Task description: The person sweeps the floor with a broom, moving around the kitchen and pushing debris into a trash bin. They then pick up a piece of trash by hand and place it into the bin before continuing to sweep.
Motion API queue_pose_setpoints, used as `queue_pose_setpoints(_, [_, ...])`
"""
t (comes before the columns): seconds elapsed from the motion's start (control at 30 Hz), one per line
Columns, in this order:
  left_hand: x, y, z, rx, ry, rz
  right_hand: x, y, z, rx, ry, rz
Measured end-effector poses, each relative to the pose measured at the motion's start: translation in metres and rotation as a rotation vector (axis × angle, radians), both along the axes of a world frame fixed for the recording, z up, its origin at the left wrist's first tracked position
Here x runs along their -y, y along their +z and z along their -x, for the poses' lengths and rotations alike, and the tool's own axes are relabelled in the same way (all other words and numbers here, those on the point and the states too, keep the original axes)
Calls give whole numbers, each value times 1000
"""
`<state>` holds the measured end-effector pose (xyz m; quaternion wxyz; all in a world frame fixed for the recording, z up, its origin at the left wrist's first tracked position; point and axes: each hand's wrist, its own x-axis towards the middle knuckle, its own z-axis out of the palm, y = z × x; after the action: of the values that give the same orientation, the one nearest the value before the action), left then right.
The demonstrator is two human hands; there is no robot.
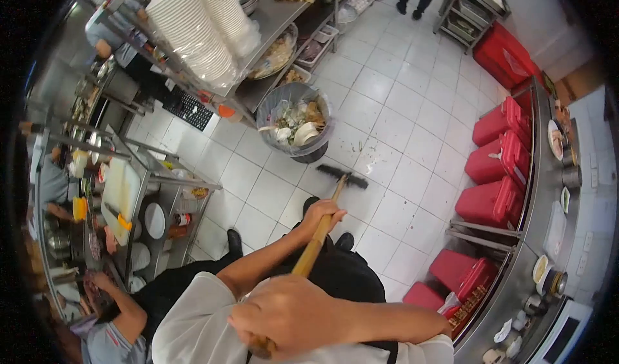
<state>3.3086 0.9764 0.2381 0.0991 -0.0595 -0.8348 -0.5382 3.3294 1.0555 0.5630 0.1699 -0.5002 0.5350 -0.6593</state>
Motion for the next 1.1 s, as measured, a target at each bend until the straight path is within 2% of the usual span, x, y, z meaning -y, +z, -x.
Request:
queue_pose_setpoints(0.07, [15, -46, -4, 15, 21, -68, 18, -31, 16, 51, 60, -17])
queue_pose_setpoints(0.1, [21, -56, 1, 31, 31, -60, 23, -42, 26, -13, 65, -114])
queue_pose_setpoints(0.17, [28, -74, 11, 65, 63, -50, 27, -54, 35, -37, 45, -77])
queue_pose_setpoints(0.2, [27, -83, 20, 28, 58, -34, 28, -61, 38, -46, 43, -59])
queue_pose_setpoints(0.23, [24, -93, 34, -11, 58, -19, 21, -70, 47, -98, 89, -157])
queue_pose_setpoints(0.27, [23, -99, 51, -55, 62, -4, 18, -78, 53, -128, 36, -175])
queue_pose_setpoints(0.33, [23, -99, 83, -46, 13, -21, 20, -90, 66, -206, -60, -200])
queue_pose_setpoints(0.47, [20, -119, 160, -62, 31, -101, 28, -122, 105, -195, -188, -215])
queue_pose_setpoints(0.53, [13, -115, 192, -127, 93, -91, 27, -125, 115, -260, -284, -256])
queue_pose_setpoints(0.63, [3, -83, 216, -175, -48, -10, 2, -105, 117, -373, -361, -352])
queue_pose_setpoints(0.7, [-5, -37, 199, -153, -165, 51, -24, -54, 100, -358, -267, -392])
queue_pose_setpoints(0.73, [-11, -15, 187, -140, -231, 79, -34, -33, 89, -296, -250, -301])
queue_pose_setpoints(0.8, [-23, 14, 157, -156, -422, 69, -53, 1, 69, -127, -127, -206])
queue_pose_setpoints(0.83, [-28, 19, 143, -169, -512, 64, -59, 18, 60, -95, -160, -204])
queue_pose_setpoints(0.87, [-33, 13, 131, -144, -568, 83, -63, 29, 54, -68, -193, -198])
queue_pose_setpoints(0.97, [-43, -37, 103, -112, -698, 101, -74, -1, 42, -111, -469, -160])
queue_pose_setpoints(1.03, [-47, -70, 97, -135, -742, 48, -66, -23, 38, -35, -504, -127])
queue_pose_setpoints(1.1, [-54, -82, 116, -189, -724, 134, -69, -40, 41, -11, -517, -96])
